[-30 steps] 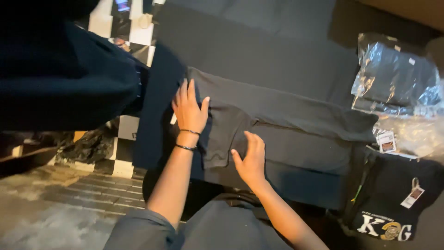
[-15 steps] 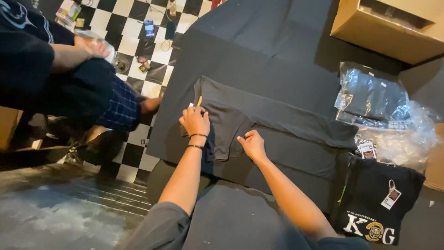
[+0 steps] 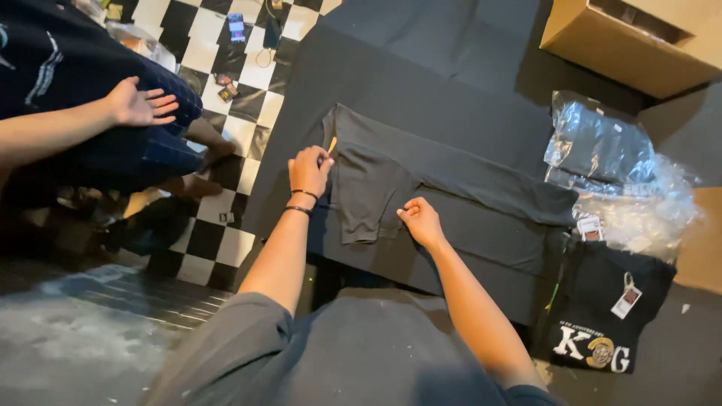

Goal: Folding black t-shirts and tank tops on a flat surface using a cardboard template for consistency.

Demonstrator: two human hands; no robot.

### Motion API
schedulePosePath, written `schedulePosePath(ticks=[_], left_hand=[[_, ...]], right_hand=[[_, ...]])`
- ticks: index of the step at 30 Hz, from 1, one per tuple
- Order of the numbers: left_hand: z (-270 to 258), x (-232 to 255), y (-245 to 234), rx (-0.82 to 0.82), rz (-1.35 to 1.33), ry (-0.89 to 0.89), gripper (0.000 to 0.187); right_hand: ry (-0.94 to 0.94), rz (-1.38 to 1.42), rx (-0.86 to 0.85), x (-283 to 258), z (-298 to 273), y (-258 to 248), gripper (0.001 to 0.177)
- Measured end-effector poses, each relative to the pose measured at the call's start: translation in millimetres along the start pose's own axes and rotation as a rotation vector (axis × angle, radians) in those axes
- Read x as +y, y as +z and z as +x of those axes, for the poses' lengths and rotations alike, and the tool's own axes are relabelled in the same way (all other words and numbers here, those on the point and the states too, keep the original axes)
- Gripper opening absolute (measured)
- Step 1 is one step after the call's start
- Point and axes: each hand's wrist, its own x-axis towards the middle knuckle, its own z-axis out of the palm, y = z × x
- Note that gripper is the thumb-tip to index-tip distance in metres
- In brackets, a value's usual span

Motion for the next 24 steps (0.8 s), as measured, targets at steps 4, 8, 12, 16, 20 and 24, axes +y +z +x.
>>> schedulePosePath(ticks=[4,8,12,16,20,24], left_hand=[[-21,18,-8,0.386,0.223,-0.218,0.028],[-45,38,7,0.264,0.089,-0.269,0.019],[-64,64,13,-0.009,0.037,-0.318,0.036],[-59,65,15,0.014,0.075,-0.324,0.021],[-64,75,11,-0.038,0.007,-0.325,0.02],[-77,75,5,-0.216,-0.193,-0.564,0.023]], right_hand=[[-0.056,-0.012,-0.074,16,9,-1,0.033],[-0.05,-0.014,-0.106,5,4,-6,0.033],[-0.047,0.005,-0.119,3,3,-7,0.034],[-0.071,0.002,-0.145,-1,3,-13,0.037],[-0.068,0.049,-0.137,-1,3,-12,0.037],[-0.042,0.05,-0.134,3,1,-9,0.036]])
